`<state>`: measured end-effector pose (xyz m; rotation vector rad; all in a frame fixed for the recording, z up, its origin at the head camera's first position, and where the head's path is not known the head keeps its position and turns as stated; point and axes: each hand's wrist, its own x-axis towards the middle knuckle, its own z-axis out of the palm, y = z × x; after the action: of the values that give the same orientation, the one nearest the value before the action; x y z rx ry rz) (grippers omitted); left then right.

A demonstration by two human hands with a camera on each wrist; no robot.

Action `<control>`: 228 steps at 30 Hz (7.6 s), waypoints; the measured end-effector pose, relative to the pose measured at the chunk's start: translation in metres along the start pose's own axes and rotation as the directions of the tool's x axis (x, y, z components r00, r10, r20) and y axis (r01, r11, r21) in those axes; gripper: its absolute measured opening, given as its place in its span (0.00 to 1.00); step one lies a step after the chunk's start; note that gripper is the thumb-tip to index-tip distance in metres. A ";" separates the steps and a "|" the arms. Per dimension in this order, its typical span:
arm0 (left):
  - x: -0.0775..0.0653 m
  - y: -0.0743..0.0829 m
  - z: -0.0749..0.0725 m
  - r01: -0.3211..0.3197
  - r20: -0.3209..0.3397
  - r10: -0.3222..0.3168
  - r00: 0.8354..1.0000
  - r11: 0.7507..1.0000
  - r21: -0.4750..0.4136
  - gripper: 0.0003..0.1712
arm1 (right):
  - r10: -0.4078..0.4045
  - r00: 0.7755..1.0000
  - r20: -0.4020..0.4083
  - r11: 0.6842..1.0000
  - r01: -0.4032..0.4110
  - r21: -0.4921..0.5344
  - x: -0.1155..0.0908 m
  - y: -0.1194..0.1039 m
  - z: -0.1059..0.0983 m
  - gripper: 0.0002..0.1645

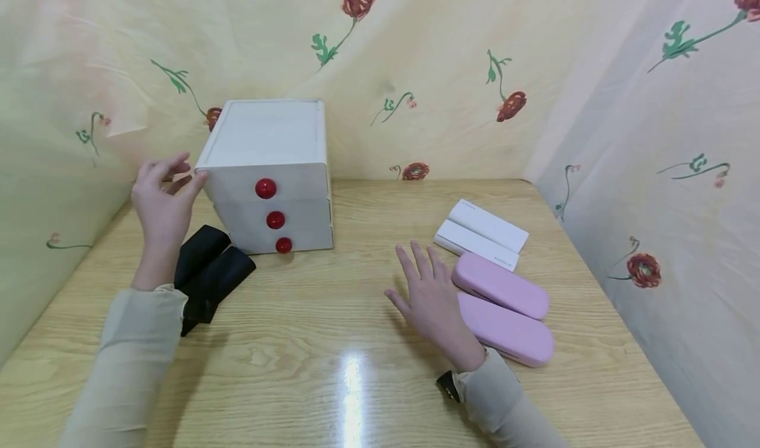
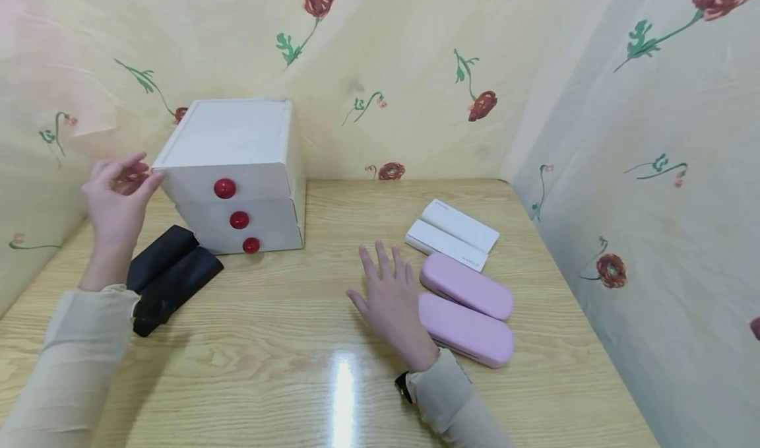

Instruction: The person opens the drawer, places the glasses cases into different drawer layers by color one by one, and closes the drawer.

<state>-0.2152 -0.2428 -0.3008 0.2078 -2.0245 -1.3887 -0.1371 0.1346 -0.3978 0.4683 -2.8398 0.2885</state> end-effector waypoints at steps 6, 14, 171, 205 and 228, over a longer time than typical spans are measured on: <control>0.005 -0.005 -0.002 0.018 0.055 -0.017 0.998 1.000 -0.014 0.25 | -0.008 1.000 -0.003 1.000 0.008 0.003 0.000 -0.001 0.000 0.45; 0.011 -0.012 -0.004 -0.002 0.178 0.003 0.984 1.000 -0.007 0.25 | -0.019 1.000 -0.001 1.000 0.019 0.001 0.001 -0.004 0.001 0.45; -0.054 0.047 0.091 -0.026 0.553 0.145 0.820 0.976 -0.217 0.21 | 0.327 0.913 0.246 0.053 -0.277 0.959 0.080 -0.051 -0.048 0.26; -0.049 0.040 0.080 0.055 0.625 0.145 0.767 0.956 -0.290 0.23 | 0.256 0.936 0.241 0.087 -0.271 0.959 0.054 -0.051 -0.051 0.23; -0.045 0.039 0.090 0.041 0.600 0.162 0.784 0.950 -0.310 0.21 | 0.219 0.941 0.259 0.052 -0.276 0.960 0.037 -0.053 -0.054 0.24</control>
<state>-0.2260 -0.1359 -0.3054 -0.5271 -2.2384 -1.8794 -0.1418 0.0870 -0.3286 0.1138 -2.1824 2.4069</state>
